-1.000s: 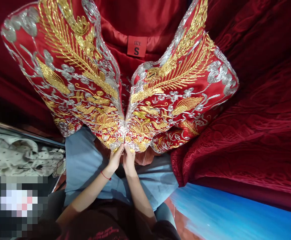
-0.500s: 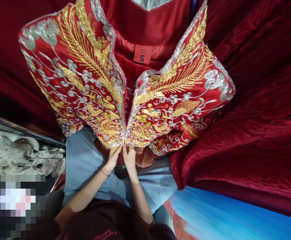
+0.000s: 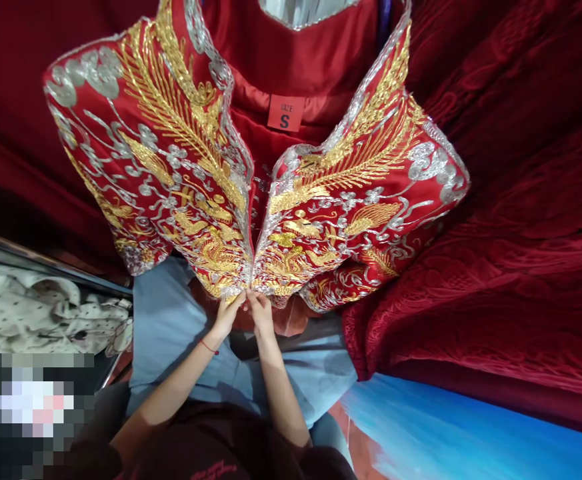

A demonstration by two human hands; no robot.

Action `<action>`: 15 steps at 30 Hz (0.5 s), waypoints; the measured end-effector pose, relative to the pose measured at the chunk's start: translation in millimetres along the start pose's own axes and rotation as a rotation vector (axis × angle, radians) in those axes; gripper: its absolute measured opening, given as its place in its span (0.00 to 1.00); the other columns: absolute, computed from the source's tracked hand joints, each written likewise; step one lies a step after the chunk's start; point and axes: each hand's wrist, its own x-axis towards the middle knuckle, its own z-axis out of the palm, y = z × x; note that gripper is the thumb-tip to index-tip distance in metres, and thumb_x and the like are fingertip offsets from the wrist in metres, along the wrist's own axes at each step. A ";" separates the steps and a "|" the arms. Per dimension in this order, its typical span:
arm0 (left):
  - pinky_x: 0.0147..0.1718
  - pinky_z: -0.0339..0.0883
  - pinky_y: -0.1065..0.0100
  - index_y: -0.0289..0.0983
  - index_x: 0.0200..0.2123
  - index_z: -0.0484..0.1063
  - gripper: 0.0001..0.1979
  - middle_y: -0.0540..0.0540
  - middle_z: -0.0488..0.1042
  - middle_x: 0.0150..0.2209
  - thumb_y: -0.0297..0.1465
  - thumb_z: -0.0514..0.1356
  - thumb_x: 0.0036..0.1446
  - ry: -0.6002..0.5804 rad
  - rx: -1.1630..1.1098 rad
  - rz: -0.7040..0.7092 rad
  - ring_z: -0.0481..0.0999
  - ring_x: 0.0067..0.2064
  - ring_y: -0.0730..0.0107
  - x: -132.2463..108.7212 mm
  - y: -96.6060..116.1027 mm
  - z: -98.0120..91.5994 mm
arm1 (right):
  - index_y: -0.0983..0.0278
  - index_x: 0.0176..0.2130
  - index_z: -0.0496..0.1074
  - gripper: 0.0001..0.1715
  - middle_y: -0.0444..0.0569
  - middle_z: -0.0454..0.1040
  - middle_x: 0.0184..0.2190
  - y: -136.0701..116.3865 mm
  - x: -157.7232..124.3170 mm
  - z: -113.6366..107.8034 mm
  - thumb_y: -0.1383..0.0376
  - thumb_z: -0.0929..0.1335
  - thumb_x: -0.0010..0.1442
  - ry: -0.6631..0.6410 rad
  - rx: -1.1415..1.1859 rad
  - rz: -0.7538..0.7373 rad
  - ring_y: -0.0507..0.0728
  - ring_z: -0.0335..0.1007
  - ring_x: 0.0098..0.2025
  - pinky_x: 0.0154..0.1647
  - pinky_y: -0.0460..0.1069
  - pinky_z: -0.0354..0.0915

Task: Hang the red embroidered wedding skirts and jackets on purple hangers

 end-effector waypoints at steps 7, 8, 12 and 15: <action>0.58 0.66 0.58 0.34 0.48 0.77 0.24 0.40 0.80 0.48 0.36 0.70 0.47 0.002 -0.081 -0.027 0.78 0.53 0.58 -1.6 1.7 3.0 | 0.63 0.27 0.69 0.21 0.42 0.70 0.22 -5.6 -2.4 -3.8 0.48 0.72 0.49 0.142 -0.135 -0.261 0.50 0.63 0.26 0.32 0.46 0.63; 0.58 0.65 0.58 0.34 0.47 0.77 0.23 0.40 0.80 0.48 0.36 0.70 0.47 0.001 -0.084 -0.020 0.77 0.53 0.58 -0.9 0.9 2.5 | 0.62 0.27 0.69 0.20 0.42 0.70 0.23 -7.4 -3.0 -4.3 0.49 0.72 0.49 0.139 -0.174 -0.275 0.51 0.64 0.27 0.32 0.46 0.63; 0.56 0.66 0.58 0.33 0.41 0.78 0.18 0.41 0.81 0.44 0.36 0.69 0.47 0.009 -0.035 0.023 0.79 0.49 0.59 2.5 -4.3 -1.7 | 0.62 0.23 0.68 0.22 0.41 0.66 0.16 -13.4 -1.2 -0.8 0.47 0.69 0.49 -0.024 -0.139 -0.111 0.50 0.58 0.19 0.22 0.45 0.57; 0.55 0.67 0.59 0.34 0.38 0.78 0.14 0.42 0.81 0.41 0.35 0.69 0.48 0.045 0.037 0.118 0.79 0.47 0.59 4.2 -5.6 -3.9 | 0.62 0.20 0.67 0.22 0.42 0.65 0.15 -20.8 2.2 8.2 0.47 0.68 0.48 -0.082 -0.071 -0.067 0.48 0.54 0.16 0.18 0.45 0.52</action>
